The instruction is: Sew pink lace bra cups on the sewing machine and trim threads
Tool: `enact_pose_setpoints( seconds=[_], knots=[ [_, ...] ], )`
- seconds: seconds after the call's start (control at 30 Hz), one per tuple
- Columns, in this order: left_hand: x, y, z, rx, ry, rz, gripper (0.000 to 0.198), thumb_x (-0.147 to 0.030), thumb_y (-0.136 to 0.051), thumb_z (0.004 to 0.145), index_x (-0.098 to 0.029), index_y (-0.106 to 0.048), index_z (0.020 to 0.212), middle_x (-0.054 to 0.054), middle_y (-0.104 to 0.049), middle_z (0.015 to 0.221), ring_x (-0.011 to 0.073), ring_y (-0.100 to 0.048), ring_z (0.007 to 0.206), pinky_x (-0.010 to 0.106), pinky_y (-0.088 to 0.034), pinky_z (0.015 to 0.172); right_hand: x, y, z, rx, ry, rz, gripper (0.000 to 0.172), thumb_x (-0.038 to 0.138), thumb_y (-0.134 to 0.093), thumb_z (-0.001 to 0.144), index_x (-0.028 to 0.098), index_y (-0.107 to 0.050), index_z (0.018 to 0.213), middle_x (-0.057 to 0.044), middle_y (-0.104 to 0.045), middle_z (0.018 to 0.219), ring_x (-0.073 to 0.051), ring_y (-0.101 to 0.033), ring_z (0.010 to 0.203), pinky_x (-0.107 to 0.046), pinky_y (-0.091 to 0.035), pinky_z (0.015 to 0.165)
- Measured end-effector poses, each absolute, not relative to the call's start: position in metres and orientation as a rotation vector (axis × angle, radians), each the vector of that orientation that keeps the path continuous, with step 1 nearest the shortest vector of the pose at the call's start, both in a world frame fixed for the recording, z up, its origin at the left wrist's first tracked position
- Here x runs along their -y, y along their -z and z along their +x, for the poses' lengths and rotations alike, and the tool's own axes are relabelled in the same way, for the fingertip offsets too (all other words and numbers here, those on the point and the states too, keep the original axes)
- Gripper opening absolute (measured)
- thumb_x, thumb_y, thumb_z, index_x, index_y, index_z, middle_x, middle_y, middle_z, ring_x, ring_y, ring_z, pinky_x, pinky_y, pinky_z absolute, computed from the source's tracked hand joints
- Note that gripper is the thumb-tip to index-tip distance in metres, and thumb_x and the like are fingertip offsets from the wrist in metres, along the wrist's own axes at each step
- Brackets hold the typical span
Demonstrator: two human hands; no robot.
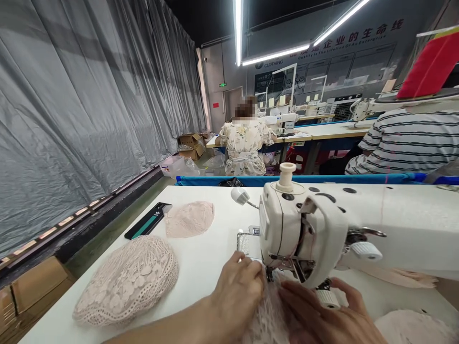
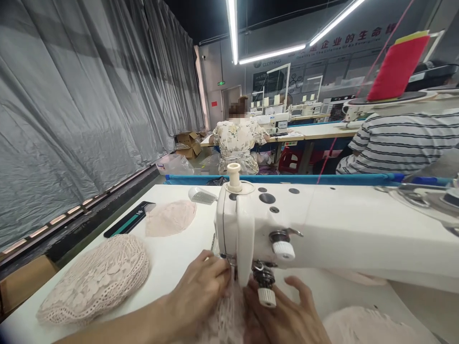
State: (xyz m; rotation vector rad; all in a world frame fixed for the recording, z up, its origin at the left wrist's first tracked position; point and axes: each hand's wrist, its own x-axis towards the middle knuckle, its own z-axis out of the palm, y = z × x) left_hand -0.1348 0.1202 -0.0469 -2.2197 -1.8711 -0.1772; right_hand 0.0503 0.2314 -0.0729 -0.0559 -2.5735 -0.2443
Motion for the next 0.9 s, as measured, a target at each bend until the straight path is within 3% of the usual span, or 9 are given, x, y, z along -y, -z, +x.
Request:
enact_pose_setpoints(
  seconds=[0.13,0.2,0.27,0.37,0.47,0.6,0.67,0.8,0.9],
  knots=[
    [-0.134,0.048,-0.140,1.913,0.137,-2.205,0.018,-0.014,-0.061,0.079,-0.016,-0.051,0.064,0.000,-0.056,0.074,0.0151,-0.051,0.071,0.033,-0.037,0.078,-0.232,0.060,0.049,2.537,0.368,0.007,0.044,0.046,-0.029,0.098,0.016,-0.056,0.115,-0.008,-0.073,0.100,-0.023,-0.067,0.085,-0.045,-0.033,0.082],
    [-0.128,0.045,-0.136,1.904,0.204,-2.231,0.018,-0.018,-0.059,0.083,-0.016,-0.052,0.065,0.000,-0.057,0.075,0.0152,-0.052,0.071,0.033,-0.038,0.077,-0.223,0.053,0.051,2.606,0.247,0.064,0.038,0.043,-0.031,0.098,0.019,-0.058,0.110,-0.007,-0.071,0.104,-0.023,-0.066,0.092,-0.045,-0.033,0.087],
    [-0.116,0.041,-0.128,1.852,0.356,-2.283,0.021,-0.019,-0.050,0.090,-0.016,-0.054,0.069,0.000,-0.059,0.077,0.0137,-0.054,0.074,0.032,-0.037,0.079,-0.212,0.049,0.053,2.661,0.046,0.113,0.026,0.029,-0.035,0.098,0.024,-0.060,0.099,-0.002,-0.071,0.101,-0.020,-0.065,0.091,-0.043,-0.035,0.091],
    [-0.096,0.041,-0.116,1.714,0.555,-2.357,0.031,-0.039,-0.045,0.092,-0.016,-0.053,0.074,0.000,-0.061,0.078,0.0129,-0.055,0.073,0.033,-0.036,0.079,-0.197,0.052,0.055,2.606,-0.176,0.031,0.035,0.010,-0.029,0.093,0.025,-0.060,0.083,0.002,-0.069,0.083,-0.016,-0.065,0.073,-0.042,-0.035,0.094],
    [-0.086,0.048,-0.109,1.610,0.533,-2.318,0.043,-0.058,-0.045,0.084,-0.016,-0.052,0.078,0.002,-0.061,0.077,0.0157,-0.055,0.070,0.035,-0.036,0.073,-0.192,0.058,0.054,2.591,-0.241,-0.016,0.037,0.006,-0.026,0.091,0.023,-0.056,0.079,0.001,-0.065,0.073,-0.015,-0.062,0.066,-0.042,-0.037,0.092],
    [-0.085,0.052,-0.110,1.665,0.587,-2.242,0.007,-0.018,-0.045,0.083,-0.015,-0.051,0.081,0.000,-0.059,0.069,0.0135,-0.054,0.064,0.032,-0.036,0.070,-0.196,0.061,0.052,2.600,-0.197,-0.032,0.034,-0.001,-0.027,0.086,0.022,-0.050,0.078,0.003,-0.061,0.062,-0.014,-0.058,0.055,-0.035,-0.046,0.078],
    [-0.087,0.051,-0.113,1.719,0.681,-2.200,0.018,-0.002,-0.039,0.077,-0.015,-0.051,0.083,-0.002,-0.057,0.064,0.0112,-0.050,0.056,0.029,-0.036,0.068,-0.198,0.062,0.052,2.563,-0.153,-0.053,0.029,0.001,-0.028,0.087,0.021,-0.049,0.082,0.002,-0.062,0.061,-0.014,-0.058,0.055,-0.031,-0.047,0.070],
    [-0.089,0.049,-0.115,1.725,0.673,-2.147,0.023,0.001,-0.038,0.080,-0.016,-0.052,0.076,-0.003,-0.055,0.061,0.0100,-0.048,0.054,0.028,-0.034,0.065,-0.196,0.063,0.051,2.489,-0.105,-0.146,0.019,0.009,-0.032,0.093,0.020,-0.048,0.092,0.002,-0.062,0.060,-0.015,-0.061,0.060,-0.026,-0.046,0.059],
    [-0.088,0.047,-0.112,1.721,0.550,-2.163,0.020,-0.005,-0.046,0.085,-0.018,-0.055,0.072,-0.004,-0.053,0.062,0.0097,-0.050,0.057,0.029,-0.034,0.067,-0.195,0.060,0.052,2.520,-0.137,-0.099,0.021,0.010,-0.032,0.094,0.022,-0.048,0.088,0.005,-0.062,0.061,-0.014,-0.060,0.057,-0.027,-0.045,0.064]
  ],
)
